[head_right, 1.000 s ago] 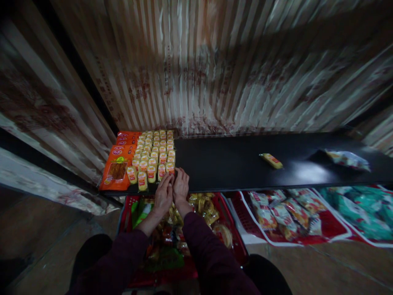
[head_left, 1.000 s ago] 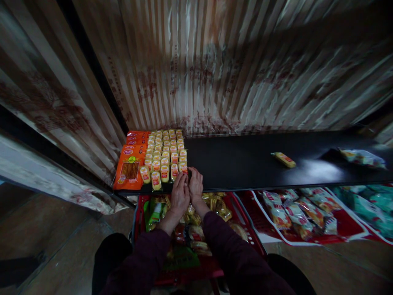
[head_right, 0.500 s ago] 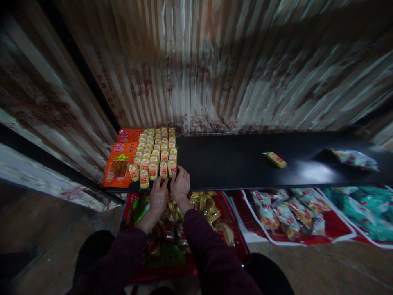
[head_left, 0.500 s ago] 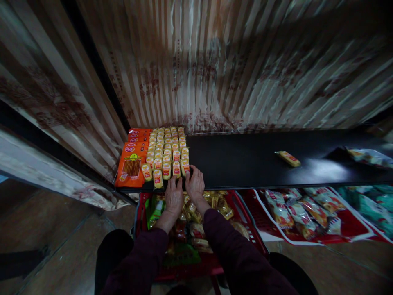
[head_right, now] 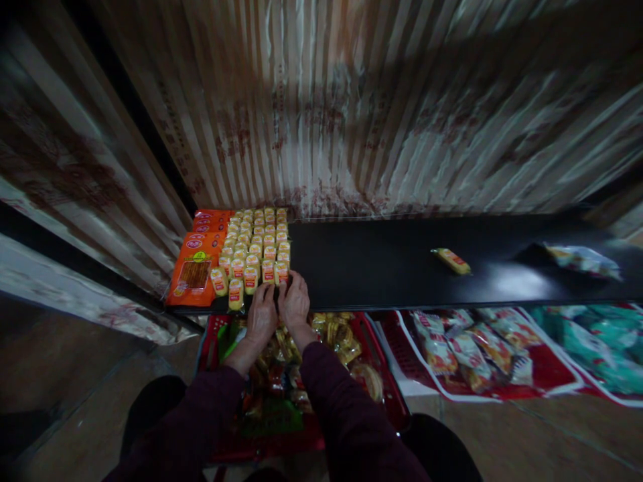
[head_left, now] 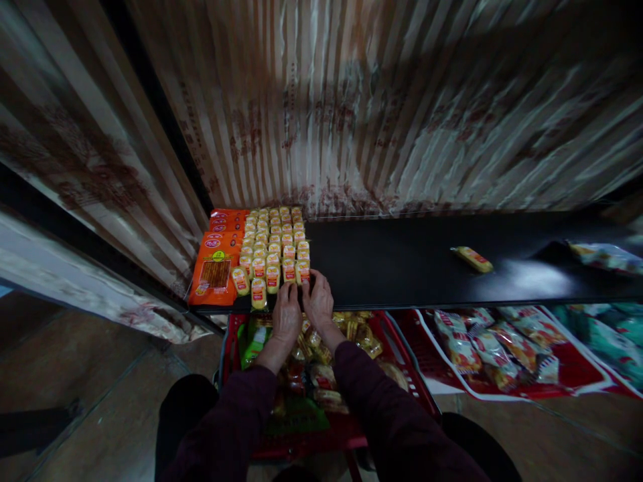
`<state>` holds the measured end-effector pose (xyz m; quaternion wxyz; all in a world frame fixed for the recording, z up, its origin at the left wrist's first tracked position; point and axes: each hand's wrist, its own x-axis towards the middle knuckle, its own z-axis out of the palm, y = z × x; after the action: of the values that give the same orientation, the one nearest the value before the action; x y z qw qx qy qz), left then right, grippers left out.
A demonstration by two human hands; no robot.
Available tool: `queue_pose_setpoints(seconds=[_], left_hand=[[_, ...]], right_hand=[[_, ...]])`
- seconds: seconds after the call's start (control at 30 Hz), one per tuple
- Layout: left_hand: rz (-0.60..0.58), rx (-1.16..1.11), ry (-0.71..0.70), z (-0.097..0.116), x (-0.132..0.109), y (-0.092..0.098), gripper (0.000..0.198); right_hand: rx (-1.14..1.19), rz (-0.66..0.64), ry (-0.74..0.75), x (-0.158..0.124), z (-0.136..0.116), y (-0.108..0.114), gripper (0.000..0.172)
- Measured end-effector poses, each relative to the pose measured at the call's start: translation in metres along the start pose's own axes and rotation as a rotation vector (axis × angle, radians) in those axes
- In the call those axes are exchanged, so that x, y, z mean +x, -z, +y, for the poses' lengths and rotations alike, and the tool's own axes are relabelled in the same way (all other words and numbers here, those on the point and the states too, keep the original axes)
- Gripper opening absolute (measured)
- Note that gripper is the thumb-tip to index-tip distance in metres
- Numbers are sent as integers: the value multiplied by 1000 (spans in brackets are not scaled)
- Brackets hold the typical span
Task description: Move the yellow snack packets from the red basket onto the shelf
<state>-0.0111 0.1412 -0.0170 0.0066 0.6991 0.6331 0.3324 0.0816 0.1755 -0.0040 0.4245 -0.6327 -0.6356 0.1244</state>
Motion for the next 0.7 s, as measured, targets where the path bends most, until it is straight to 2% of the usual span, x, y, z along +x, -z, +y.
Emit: queue_pose_setpoints(seconds=[0.27, 0.7], left_hand=[[54, -53, -20, -4, -2, -3, 36], [18, -160, 29, -2, -6, 3, 40]], right_hand=[[67, 18, 18, 2, -1, -3, 23], [82, -32, 12, -3, -5, 4, 36]])
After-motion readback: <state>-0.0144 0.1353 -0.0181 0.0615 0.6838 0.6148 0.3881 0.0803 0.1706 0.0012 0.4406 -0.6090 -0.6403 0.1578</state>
